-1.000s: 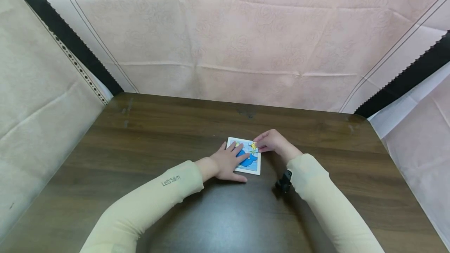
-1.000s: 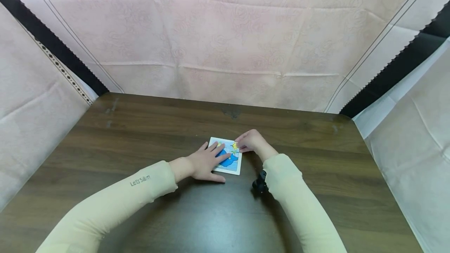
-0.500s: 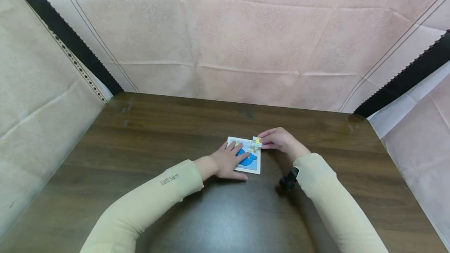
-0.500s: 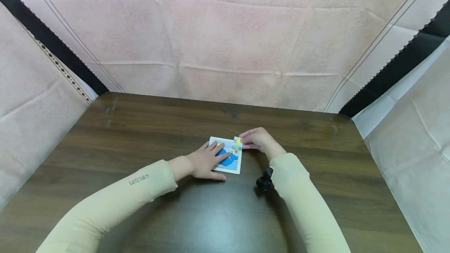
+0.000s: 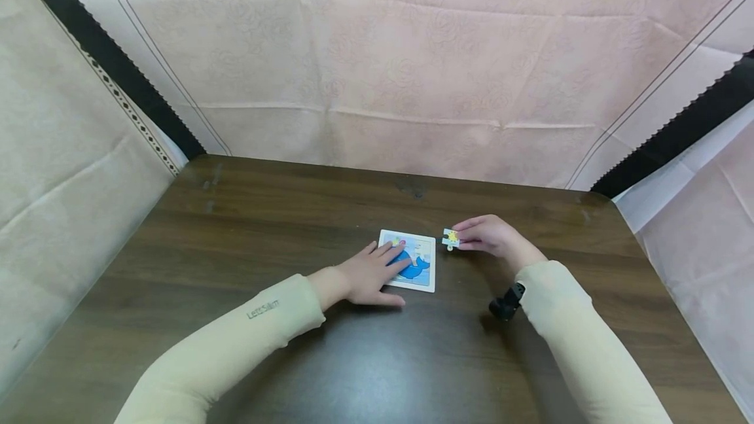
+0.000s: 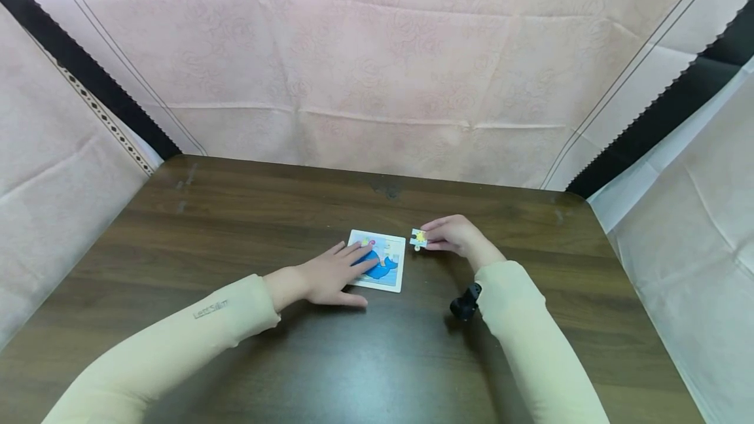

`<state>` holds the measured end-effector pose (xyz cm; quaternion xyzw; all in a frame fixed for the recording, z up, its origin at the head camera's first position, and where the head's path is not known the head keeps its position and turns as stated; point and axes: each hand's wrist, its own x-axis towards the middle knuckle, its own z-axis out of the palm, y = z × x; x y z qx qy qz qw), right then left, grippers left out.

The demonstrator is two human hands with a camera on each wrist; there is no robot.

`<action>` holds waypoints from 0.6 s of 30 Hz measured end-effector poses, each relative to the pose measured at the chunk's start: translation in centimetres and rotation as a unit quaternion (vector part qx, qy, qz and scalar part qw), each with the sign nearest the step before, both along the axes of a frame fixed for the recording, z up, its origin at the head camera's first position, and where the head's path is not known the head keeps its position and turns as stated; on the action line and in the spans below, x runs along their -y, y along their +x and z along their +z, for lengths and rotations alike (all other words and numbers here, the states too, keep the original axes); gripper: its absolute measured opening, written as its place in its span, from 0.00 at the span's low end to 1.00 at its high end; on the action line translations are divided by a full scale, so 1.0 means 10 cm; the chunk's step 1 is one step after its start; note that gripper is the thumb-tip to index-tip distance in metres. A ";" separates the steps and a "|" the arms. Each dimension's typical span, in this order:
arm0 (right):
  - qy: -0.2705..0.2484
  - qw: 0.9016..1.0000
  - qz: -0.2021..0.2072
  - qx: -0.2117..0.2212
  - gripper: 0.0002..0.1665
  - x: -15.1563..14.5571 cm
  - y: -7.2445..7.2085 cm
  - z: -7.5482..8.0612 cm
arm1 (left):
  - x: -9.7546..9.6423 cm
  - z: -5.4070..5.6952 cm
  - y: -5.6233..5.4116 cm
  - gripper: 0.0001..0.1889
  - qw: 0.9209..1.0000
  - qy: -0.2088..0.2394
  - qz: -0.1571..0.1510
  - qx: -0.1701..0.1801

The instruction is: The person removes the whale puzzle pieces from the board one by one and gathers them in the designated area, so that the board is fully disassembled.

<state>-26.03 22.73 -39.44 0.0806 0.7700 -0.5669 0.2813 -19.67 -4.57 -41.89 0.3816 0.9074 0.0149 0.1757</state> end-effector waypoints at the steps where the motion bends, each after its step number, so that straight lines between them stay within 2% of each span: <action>1: -0.008 1.000 0.001 -0.001 0.22 -0.04 0.01 0.02 | 0.02 0.00 0.01 0.43 1.000 0.002 -0.003 -0.003; 6: -0.067 0.998 0.023 -0.001 0.16 -0.23 0.04 0.08 | 0.09 -0.02 0.05 0.43 1.000 -0.007 -0.011 -0.002; 13: -0.051 0.999 -0.004 0.008 0.19 -0.38 0.05 0.09 | 0.10 -0.06 0.07 0.43 1.000 -0.015 -0.013 -0.001; 18: -0.049 0.999 -0.007 0.010 0.14 -0.50 0.05 0.10 | 0.09 -0.05 0.08 0.43 1.000 -0.015 -0.013 -0.002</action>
